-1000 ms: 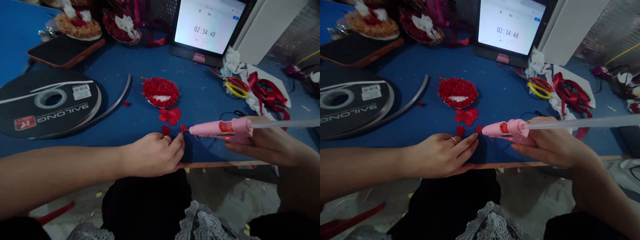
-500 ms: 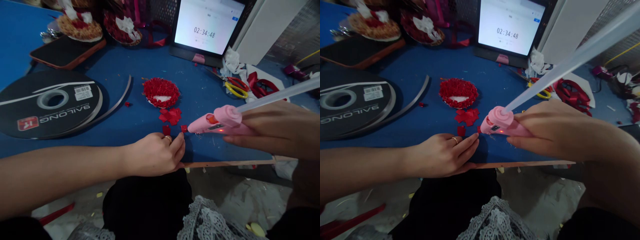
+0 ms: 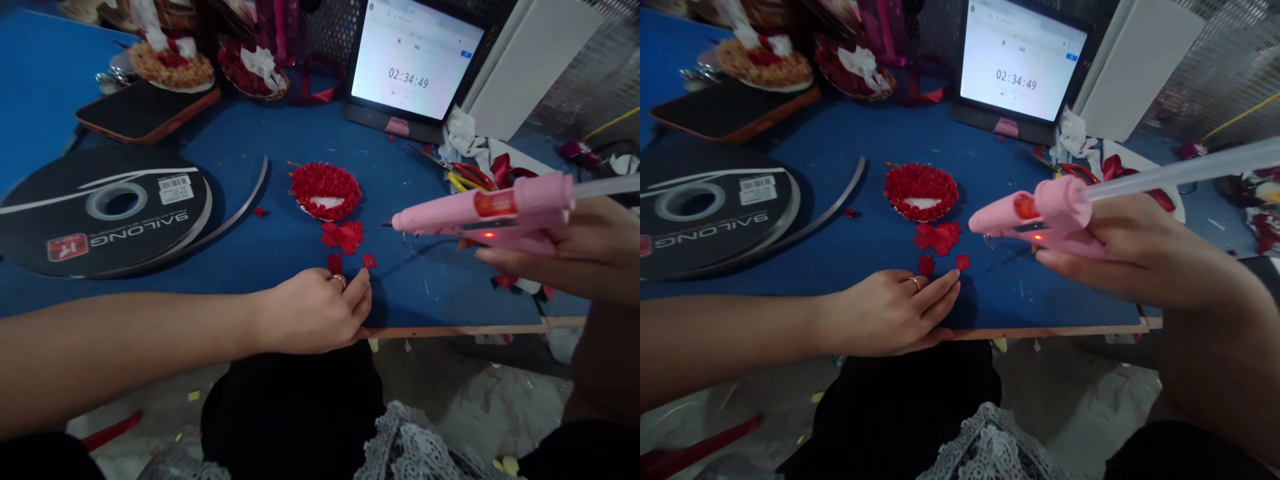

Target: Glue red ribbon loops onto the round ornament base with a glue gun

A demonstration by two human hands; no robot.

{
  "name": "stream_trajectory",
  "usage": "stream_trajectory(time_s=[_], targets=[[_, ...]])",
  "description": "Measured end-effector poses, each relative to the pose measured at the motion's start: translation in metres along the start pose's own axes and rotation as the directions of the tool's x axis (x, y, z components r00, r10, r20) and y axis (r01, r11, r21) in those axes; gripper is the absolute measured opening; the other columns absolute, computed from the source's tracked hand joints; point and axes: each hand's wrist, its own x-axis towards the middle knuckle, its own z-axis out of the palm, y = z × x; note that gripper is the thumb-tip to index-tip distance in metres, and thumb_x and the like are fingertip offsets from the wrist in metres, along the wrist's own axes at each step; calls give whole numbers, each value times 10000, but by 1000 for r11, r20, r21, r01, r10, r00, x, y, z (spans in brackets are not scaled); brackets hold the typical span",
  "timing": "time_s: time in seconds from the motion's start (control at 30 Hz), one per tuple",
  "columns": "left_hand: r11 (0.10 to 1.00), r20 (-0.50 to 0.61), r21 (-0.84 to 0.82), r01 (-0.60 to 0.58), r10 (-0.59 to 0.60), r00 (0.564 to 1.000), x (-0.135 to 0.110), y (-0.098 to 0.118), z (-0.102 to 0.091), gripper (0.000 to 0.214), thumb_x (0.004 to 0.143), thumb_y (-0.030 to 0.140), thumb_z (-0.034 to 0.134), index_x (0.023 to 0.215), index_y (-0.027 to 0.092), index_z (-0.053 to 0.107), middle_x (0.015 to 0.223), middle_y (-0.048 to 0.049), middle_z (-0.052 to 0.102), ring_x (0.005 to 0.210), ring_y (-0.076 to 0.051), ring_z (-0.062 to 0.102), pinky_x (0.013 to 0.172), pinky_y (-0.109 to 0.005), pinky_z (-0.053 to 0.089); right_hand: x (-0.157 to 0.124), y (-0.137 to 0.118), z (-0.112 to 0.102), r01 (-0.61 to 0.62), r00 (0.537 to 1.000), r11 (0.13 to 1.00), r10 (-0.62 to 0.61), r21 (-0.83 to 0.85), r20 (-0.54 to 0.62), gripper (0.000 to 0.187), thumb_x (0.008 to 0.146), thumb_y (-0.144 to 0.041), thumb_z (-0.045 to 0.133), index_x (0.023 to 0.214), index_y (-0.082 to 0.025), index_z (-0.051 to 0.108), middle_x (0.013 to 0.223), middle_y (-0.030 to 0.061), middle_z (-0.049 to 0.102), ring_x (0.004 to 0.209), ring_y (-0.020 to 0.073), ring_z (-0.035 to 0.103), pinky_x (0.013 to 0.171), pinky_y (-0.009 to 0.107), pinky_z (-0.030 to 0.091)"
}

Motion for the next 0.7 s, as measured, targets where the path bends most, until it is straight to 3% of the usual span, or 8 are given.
stream_trajectory(time_s=[0.03,0.1,0.17,0.27,0.47,0.53,0.6,0.7], targets=[[1000,2,-4,4,-4,1000,0,0,0,408,914,418,498,1019,89,716,1101,-166,713,500,-151,605,451,-285,489,1,4,5,15,999,1000,-16,19,40,304,791,-522,671,754,-223,708,713,17,694,581,142,615,512,262,483],[1000,15,-7,5,-5,1000,0,0,-1,418,919,424,495,1037,85,710,1107,-167,710,508,-150,607,457,-284,486,2,12,21,-22,999,998,24,60,-23,249,814,-441,644,824,-201,710,755,34,708,574,147,616,500,266,479],[1000,38,-8,4,-4,999,0,0,-2,423,926,424,492,1059,82,701,1115,-166,707,522,-146,614,470,-281,488,3,21,40,-123,988,974,138,190,-66,211,824,-372,619,845,-180,702,685,15,679,447,99,534,441,243,445],[1000,64,-11,12,-11,998,0,0,-4,429,933,433,489,1070,83,694,1134,-169,698,543,-147,630,490,-283,498,4,31,67,-221,959,929,263,297,-110,224,807,-367,598,818,-165,697,545,-16,581,420,98,501,413,229,402],[1000,60,-7,5,-4,998,1,0,-4,439,928,443,498,1077,76,687,1129,-177,697,549,-149,633,488,-280,496,-3,48,94,-362,925,918,375,162,-60,336,838,-484,549,802,-175,674,530,6,585,455,156,573,494,286,462],[1000,42,-7,-1,1,999,0,0,-2,434,931,436,491,1069,74,687,1121,-181,699,547,-145,632,489,-276,491,-9,54,96,-321,936,947,322,27,-142,386,832,-548,544,775,-179,644,559,25,590,499,178,577,501,304,451],[1000,19,-10,2,-1,1000,0,0,0,431,935,427,476,1056,72,689,1111,-183,701,533,-146,622,478,-282,483,-19,58,96,-277,926,954,232,-118,-299,437,803,-608,558,807,-177,626,621,45,606,546,196,578,506,322,444],[1000,-11,-16,4,-4,1000,-1,0,3,436,934,424,469,1048,64,687,1100,-190,701,523,-148,614,468,-287,473,-33,51,92,-271,824,930,91,-248,-560,365,796,-557,614,814,-193,595,620,19,570,514,174,535,492,318,433]])
